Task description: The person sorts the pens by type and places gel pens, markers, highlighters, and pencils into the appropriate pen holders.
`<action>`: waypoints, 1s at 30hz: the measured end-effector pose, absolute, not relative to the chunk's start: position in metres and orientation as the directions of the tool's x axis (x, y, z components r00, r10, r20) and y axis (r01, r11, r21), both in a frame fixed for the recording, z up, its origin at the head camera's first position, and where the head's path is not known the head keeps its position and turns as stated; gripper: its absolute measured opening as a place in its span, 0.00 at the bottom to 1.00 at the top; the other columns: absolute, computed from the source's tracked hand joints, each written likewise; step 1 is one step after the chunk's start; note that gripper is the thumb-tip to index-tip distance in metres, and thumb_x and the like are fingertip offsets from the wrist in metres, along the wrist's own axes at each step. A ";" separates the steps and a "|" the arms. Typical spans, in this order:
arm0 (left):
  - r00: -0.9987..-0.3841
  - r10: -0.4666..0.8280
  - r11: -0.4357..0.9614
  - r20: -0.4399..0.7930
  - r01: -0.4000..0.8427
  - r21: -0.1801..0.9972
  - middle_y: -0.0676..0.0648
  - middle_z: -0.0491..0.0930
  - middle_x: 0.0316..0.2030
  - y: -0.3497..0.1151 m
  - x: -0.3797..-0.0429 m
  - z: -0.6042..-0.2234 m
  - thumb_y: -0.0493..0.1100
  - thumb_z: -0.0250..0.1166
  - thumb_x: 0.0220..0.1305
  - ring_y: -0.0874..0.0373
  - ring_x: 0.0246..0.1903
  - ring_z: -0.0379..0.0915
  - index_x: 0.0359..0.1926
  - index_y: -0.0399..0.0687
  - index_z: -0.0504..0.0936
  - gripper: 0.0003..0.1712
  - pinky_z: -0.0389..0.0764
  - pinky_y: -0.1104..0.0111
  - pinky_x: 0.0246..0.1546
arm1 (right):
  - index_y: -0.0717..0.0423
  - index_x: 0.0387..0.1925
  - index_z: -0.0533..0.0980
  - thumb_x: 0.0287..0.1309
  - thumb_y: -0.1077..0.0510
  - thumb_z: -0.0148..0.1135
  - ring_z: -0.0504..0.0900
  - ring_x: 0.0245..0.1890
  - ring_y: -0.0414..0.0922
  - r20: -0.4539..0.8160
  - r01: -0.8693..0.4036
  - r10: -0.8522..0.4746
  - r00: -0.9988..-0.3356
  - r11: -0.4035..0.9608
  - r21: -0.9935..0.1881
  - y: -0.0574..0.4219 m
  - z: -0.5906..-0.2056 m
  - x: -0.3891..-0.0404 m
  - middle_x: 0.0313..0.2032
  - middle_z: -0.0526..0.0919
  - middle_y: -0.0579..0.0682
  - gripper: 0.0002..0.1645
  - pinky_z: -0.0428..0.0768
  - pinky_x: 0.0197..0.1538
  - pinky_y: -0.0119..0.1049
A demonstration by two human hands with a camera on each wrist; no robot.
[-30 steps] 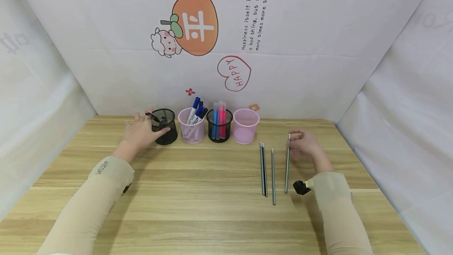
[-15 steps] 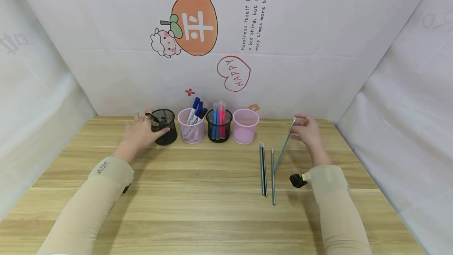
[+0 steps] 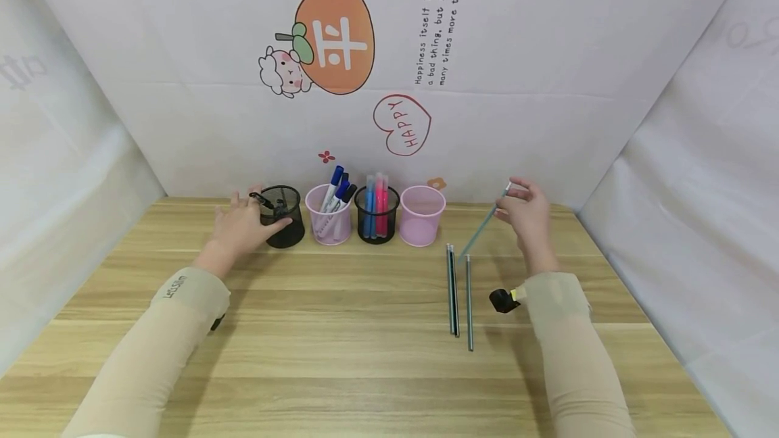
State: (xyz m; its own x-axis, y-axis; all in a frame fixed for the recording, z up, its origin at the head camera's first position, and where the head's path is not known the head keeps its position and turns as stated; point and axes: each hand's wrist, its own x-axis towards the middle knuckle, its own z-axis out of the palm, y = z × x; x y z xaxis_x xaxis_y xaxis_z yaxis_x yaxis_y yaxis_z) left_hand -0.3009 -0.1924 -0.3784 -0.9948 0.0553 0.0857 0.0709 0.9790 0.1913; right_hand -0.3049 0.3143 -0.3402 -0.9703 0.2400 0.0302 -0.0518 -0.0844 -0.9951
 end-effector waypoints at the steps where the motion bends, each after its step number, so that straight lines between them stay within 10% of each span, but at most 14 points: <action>1: -0.995 0.057 0.979 0.087 0.072 0.190 0.33 0.46 0.79 -0.193 -0.301 -0.378 0.76 0.53 0.68 0.25 0.75 0.38 0.72 0.22 0.61 0.60 0.44 0.26 0.67 | 0.49 0.59 0.70 0.62 0.76 0.61 0.82 0.34 0.37 0.026 -0.049 0.242 -0.970 -0.091 -0.995 0.313 -0.339 -0.305 0.48 0.69 0.52 0.30 0.86 0.37 0.29; 30: -0.996 0.057 0.979 0.075 0.071 0.191 0.33 0.46 0.79 -0.193 -0.301 -0.377 0.75 0.54 0.68 0.25 0.75 0.38 0.73 0.23 0.60 0.59 0.43 0.26 0.67 | 0.54 0.60 0.67 0.62 0.80 0.58 0.82 0.38 0.46 0.100 -0.339 0.503 -0.859 -0.410 -0.847 0.273 -0.324 -0.325 0.48 0.69 0.53 0.30 0.87 0.39 0.34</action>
